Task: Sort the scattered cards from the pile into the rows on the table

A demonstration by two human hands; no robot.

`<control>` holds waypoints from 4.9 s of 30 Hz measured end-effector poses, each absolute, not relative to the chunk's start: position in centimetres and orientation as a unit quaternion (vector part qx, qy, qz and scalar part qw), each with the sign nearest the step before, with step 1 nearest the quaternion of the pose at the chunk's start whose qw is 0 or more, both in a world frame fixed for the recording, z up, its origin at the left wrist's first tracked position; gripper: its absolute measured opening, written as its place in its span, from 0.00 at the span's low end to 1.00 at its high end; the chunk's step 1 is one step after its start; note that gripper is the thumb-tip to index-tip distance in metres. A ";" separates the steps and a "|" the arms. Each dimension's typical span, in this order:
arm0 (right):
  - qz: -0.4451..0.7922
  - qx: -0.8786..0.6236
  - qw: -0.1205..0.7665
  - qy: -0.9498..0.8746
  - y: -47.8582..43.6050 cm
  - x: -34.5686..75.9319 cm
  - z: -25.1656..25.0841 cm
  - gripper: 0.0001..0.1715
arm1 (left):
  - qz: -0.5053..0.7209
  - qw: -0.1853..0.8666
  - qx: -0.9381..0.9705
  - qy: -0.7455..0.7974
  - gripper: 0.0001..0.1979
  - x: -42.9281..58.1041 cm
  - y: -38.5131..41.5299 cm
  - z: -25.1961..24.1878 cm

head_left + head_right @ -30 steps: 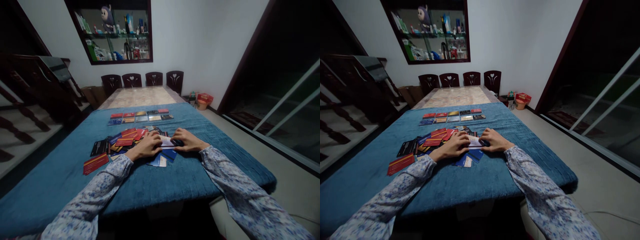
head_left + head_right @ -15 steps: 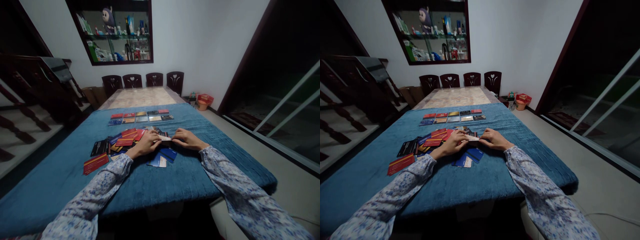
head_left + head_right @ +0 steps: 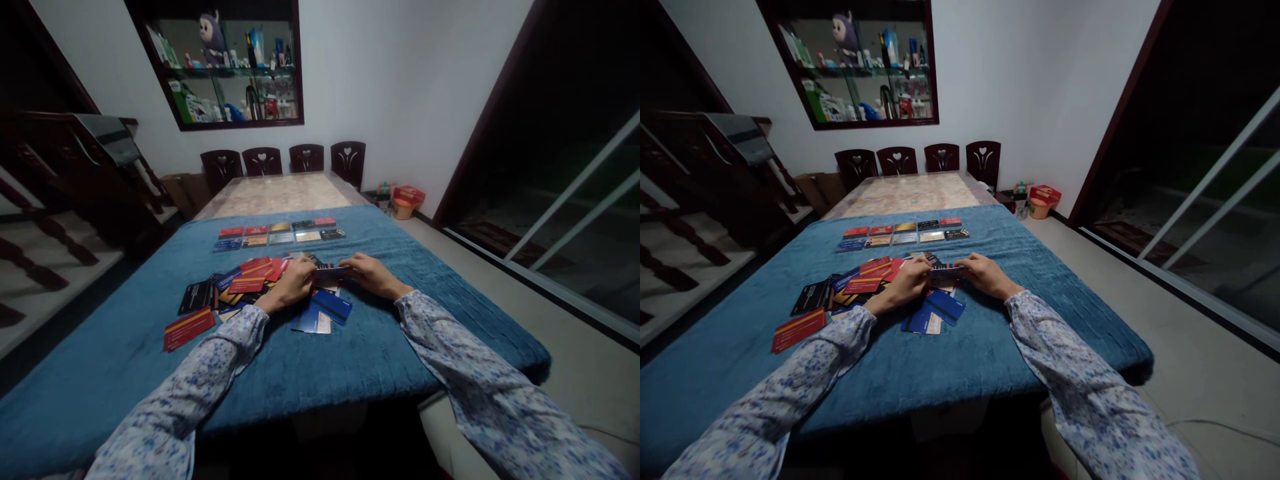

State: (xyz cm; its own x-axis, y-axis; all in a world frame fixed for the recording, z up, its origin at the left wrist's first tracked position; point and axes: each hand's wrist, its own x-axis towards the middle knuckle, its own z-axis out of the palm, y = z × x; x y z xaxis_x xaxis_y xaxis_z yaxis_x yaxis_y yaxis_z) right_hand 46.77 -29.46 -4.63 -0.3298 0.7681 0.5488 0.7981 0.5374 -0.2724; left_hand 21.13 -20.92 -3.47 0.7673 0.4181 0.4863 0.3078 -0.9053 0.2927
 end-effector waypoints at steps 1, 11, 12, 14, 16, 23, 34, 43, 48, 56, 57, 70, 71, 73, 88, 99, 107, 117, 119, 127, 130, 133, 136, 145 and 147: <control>-0.025 -0.485 0.330 -0.810 -29.5 46.7 -4.7 0.16 | 0.283 0.101 0.933 0.196 0.11 21.2 -20.9 -3.6; -0.008 -0.519 0.355 -0.778 -29.1 45.7 -5.7 0.16 | 0.287 0.083 0.927 0.227 0.26 21.2 -21.4 -3.8; -0.005 -0.519 0.358 -0.776 -29.0 45.7 -5.8 0.17 | 0.282 0.077 0.928 0.228 0.25 21.2 -21.5 -3.8; 0.001 -0.517 0.363 -0.775 -28.9 45.6 -5.9 0.20 | 0.273 0.065 0.931 0.233 0.25 21.2 -21.6 -3.8; 0.001 -0.512 0.361 -0.779 -28.9 45.6 -5.8 0.21 | 0.260 0.051 0.935 0.237 0.26 21.2 -21.7 -3.9; -0.025 -0.474 0.335 -0.814 -28.8 45.9 -5.7 0.32 | 0.242 0.048 0.937 0.246 0.29 21.2 -21.3 -4.0; -0.024 -0.497 0.298 -0.815 -28.4 46.6 -6.0 0.33 | 0.236 0.087 0.932 0.260 0.29 21.3 -21.8 -3.3; 0.015 -0.507 0.330 -0.796 -28.4 46.4 -5.9 0.33 | 0.237 0.103 0.922 0.288 0.28 21.5 -21.6 -3.5; 0.019 -0.520 0.328 -0.788 -28.5 46.2 -5.5 0.31 | 0.227 0.102 0.920 0.303 0.27 21.6 -21.9 -3.1; 0.041 -0.537 0.303 -0.786 -29.1 45.9 -4.4 0.28 | 0.202 0.068 0.926 0.312 0.24 21.4 -21.6 -2.8; 0.041 -0.540 0.298 -0.786 -29.2 45.8 -4.2 0.27 | 0.199 0.061 0.927 0.311 0.24 21.3 -21.7 -2.7; 0.039 -0.561 0.233 -0.793 -28.0 44.1 -1.6 0.21 | 0.124 0.020 0.929 0.347 0.25 20.5 -22.0 -0.1; 0.036 -0.556 0.231 -0.797 -27.7 44.0 -1.4 0.20 | 0.120 0.019 0.929 0.349 0.25 20.4 -21.9 0.1; 0.034 -0.545 0.227 -0.807 -26.9 43.8 -1.1 0.19 | 0.111 0.017 0.928 0.354 0.24 20.0 -21.6 0.5; 0.012 -0.544 0.156 -0.824 -21.7 40.2 1.3 0.11 | 0.090 -0.012 0.919 0.384 0.14 16.7 -16.8 1.7; 0.004 -0.561 0.116 -0.820 -18.0 38.4 2.3 0.16 | 0.070 -0.020 0.917 0.393 0.18 15.6 -12.9 2.1; 0.000 -0.580 0.083 -0.810 -15.5 37.3 2.8 0.20 | 0.056 -0.019 0.906 0.420 0.18 15.1 -10.1 1.8; -0.004 -0.587 0.053 -0.808 -12.7 36.5 2.8 0.23 | 0.047 -0.011 0.893 0.447 0.18 15.4 -7.8 1.8; -0.003 -0.589 0.046 -0.807 -12.3 36.3 2.8 0.24 | 0.047 -0.010 0.890 0.453 0.19 15.5 -7.3 1.6; 0.000 -0.592 0.036 -0.805 -10.2 36.3 2.0 0.23 | 0.041 -0.005 0.892 0.450 0.21 15.6 -4.9 0.5; 0.004 -0.592 0.032 -0.805 -9.7 36.4 1.9 0.24 | 0.040 -0.004 0.891 0.452 0.20 15.6 -4.0 0.0; 0.012 -0.595 0.026 -0.803 -9.4 36.4 1.9 0.24 | 0.032 -0.012 0.891 0.452 0.19 15.7 -3.3 -0.4; 0.016 -0.596 0.022 -0.802 -9.1 36.4 1.8 0.25 | 0.020 -0.014 0.892 0.450 0.19 15.7 -2.9 -0.7; 0.020 -0.598 0.012 -0.801 -8.3 36.6 1.4 0.27 | 0.005 -0.005 0.895 0.446 0.19 15.9 -2.6 -0.8; 0.025 -0.596 0.008 -0.803 -8.2 36.6 1.4 0.27 | 0.000 -0.004 0.894 0.447 0.20 15.9 -2.6 -0.7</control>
State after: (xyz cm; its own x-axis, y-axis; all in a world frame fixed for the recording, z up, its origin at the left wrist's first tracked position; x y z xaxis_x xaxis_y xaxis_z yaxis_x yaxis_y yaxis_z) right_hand 36.63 -8.22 1.44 -0.2901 0.9569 -0.0167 0.9561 0.2890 -0.0490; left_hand 15.95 -2.58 -0.65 0.6003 0.7998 0.0034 0.7998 -0.6002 -0.0073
